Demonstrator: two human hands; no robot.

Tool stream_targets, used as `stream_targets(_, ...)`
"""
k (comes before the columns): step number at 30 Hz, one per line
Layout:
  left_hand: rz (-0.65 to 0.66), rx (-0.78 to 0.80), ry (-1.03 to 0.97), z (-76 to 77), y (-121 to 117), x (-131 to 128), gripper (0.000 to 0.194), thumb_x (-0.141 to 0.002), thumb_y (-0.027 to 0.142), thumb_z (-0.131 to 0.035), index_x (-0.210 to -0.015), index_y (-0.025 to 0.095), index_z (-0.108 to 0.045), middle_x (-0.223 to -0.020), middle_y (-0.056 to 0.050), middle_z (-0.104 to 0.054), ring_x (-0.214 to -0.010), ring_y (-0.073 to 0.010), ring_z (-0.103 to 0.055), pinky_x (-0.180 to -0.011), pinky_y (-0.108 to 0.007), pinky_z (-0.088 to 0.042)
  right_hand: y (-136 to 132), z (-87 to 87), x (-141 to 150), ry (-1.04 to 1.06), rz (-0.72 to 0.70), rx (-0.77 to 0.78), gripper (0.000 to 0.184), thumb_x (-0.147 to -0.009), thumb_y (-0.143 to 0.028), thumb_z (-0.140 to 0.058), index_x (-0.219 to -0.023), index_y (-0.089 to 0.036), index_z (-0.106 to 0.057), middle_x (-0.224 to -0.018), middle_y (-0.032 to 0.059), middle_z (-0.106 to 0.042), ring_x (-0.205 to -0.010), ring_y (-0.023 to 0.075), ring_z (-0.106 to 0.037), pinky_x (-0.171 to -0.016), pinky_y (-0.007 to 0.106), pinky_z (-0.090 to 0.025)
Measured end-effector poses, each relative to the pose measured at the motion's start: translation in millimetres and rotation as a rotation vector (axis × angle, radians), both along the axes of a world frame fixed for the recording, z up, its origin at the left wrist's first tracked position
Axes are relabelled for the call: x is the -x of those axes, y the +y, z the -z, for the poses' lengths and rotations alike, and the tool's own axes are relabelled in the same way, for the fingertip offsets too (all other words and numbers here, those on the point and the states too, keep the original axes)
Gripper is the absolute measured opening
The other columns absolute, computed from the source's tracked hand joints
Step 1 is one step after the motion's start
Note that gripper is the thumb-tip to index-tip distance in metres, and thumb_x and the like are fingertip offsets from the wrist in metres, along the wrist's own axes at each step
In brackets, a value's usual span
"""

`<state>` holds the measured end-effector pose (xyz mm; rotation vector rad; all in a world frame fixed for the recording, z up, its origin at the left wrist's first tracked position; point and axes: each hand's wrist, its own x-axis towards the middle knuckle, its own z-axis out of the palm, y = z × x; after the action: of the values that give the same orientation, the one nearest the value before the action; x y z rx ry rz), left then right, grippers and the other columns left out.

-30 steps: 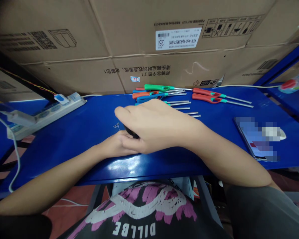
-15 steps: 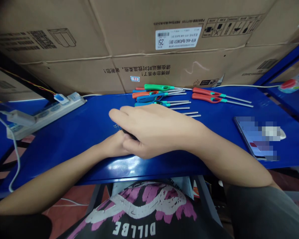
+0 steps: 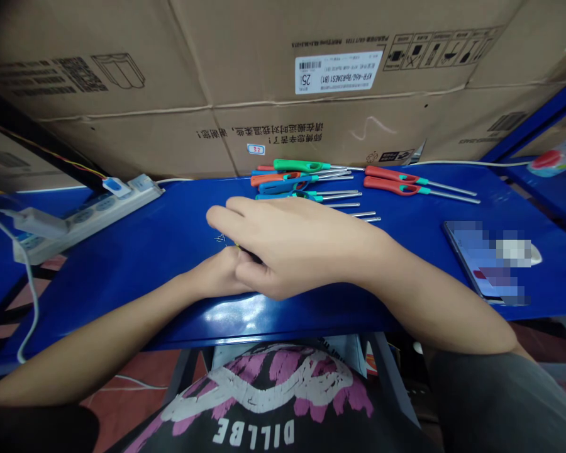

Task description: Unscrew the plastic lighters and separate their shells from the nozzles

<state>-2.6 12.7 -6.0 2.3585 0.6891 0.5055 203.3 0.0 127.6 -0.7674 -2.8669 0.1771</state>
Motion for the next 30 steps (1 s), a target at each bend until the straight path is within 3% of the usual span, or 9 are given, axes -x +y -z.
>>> stream_targets(3, 0.02, 0.001, 0.01, 0.0, 1, 0, 0.024, -0.091, 0.039, -0.067, -0.094, 0.015, -0.067, -0.089, -0.006, -0.07, -0.082, -0.0196, -0.068, -0.074, -0.03, -0.056, 1, 1.2, -1, -0.013, 0.019, -0.005, 0.021, -0.094, -0.029, -0.047, -0.105, -0.015, -0.059, -0.084, 0.0057, -0.066, -0.064, 0.0157, -0.049, -0.057, 0.03, -0.024)
stream_targets(8, 0.028, -0.036, -0.014, 5.9, 3, 1, 0.022, -0.089, 0.036, -0.069, -0.09, 0.015, -0.065, -0.086, -0.007, -0.068, -0.08, -0.02, -0.065, -0.068, -0.029, -0.053, 1, 0.6, -3, 0.022, -0.073, 0.024, 0.028, -0.088, -0.026, -0.052, -0.114, -0.016, -0.056, -0.1, 0.0073, -0.067, -0.074, 0.0167, -0.053, -0.059, 0.029, -0.026)
stream_targets(12, 0.048, -0.024, -0.025, 6.3, 4, 1, 0.021, -0.09, 0.035, -0.067, -0.095, 0.015, -0.066, -0.09, -0.007, -0.069, -0.084, -0.021, -0.066, -0.074, -0.032, -0.055, -1, -2.3, -3, -0.034, -0.017, -0.014, 0.02, -0.09, -0.03, -0.048, -0.099, -0.016, -0.059, -0.078, 0.0041, -0.064, -0.062, 0.0151, -0.046, -0.059, 0.03, -0.022)
stream_targets(15, 0.048, 0.008, -0.041, 4.2, 5, 1, 0.022, -0.09, 0.036, -0.068, -0.096, 0.015, -0.066, -0.093, -0.008, -0.07, -0.087, -0.0217, -0.068, -0.076, -0.033, -0.056, -2, -3.1, -2, -0.02, -0.024, -0.006, 0.028, -0.085, -0.025, -0.05, -0.111, -0.016, -0.058, -0.093, 0.0064, -0.066, -0.067, 0.0155, -0.048, -0.059, 0.03, -0.022)
stream_targets(18, 0.09, 0.007, -0.087, 4.7, 5, 1, 0.017, -0.09, 0.031, -0.065, -0.097, 0.015, -0.066, -0.096, -0.008, -0.071, -0.089, -0.0217, -0.068, -0.079, -0.033, -0.056, 0, 0.2, -1, -0.039, -0.027, 0.007, 0.021, -0.087, -0.031, -0.051, -0.099, -0.018, -0.062, -0.087, 0.0049, -0.064, -0.067, 0.0155, -0.047, -0.058, 0.03, -0.021)
stream_targets(21, 0.074, -0.004, -0.065, 6.5, 4, 1, 0.011, -0.089, 0.025, -0.064, -0.094, 0.016, -0.067, -0.092, -0.007, -0.072, -0.086, -0.0211, -0.068, -0.076, -0.031, -0.055, 3, 7.8, 3, -0.062, -0.048, 0.014, 0.019, -0.091, -0.03, -0.049, -0.087, -0.018, -0.063, -0.076, 0.0026, -0.061, -0.063, 0.0142, -0.044, -0.057, 0.03, -0.02)
stream_targets(23, 0.034, 0.026, -0.034, 5.5, 2, 2, 0.013, -0.086, 0.024, -0.066, -0.096, 0.016, -0.067, -0.092, -0.006, -0.071, -0.085, -0.0214, -0.068, -0.072, -0.03, -0.055, 3, 14.7, 8, -0.074, -0.09, 0.033, 0.014, -0.089, -0.025, -0.051, -0.09, -0.018, -0.064, -0.081, 0.0034, -0.063, -0.064, 0.0139, -0.045, -0.057, 0.03, -0.021)
stream_targets(27, 0.057, 0.087, -0.022, -1.7, 1, 2, 0.014, -0.084, 0.015, -0.064, -0.098, 0.017, -0.066, -0.096, -0.004, -0.071, -0.089, -0.0207, -0.066, -0.077, -0.03, -0.055, -11, 34.3, 19, -0.151, -0.279, 0.144, 0.018, -0.083, -0.015, -0.056, -0.099, -0.018, -0.064, -0.099, 0.0049, -0.066, -0.065, 0.0135, -0.048, -0.054, 0.03, -0.023)
stream_targets(30, 0.095, 0.063, -0.031, -4.4, 3, 0, 0.01, -0.088, 0.016, -0.062, -0.098, 0.016, -0.065, -0.099, -0.007, -0.07, -0.086, -0.018, -0.065, -0.077, -0.029, -0.054, -24, 53.5, 27, -0.191, -0.403, 0.17, 0.015, -0.086, -0.013, -0.055, -0.097, -0.018, -0.064, -0.095, 0.0043, -0.065, -0.062, 0.0148, -0.049, -0.05, 0.033, -0.024)
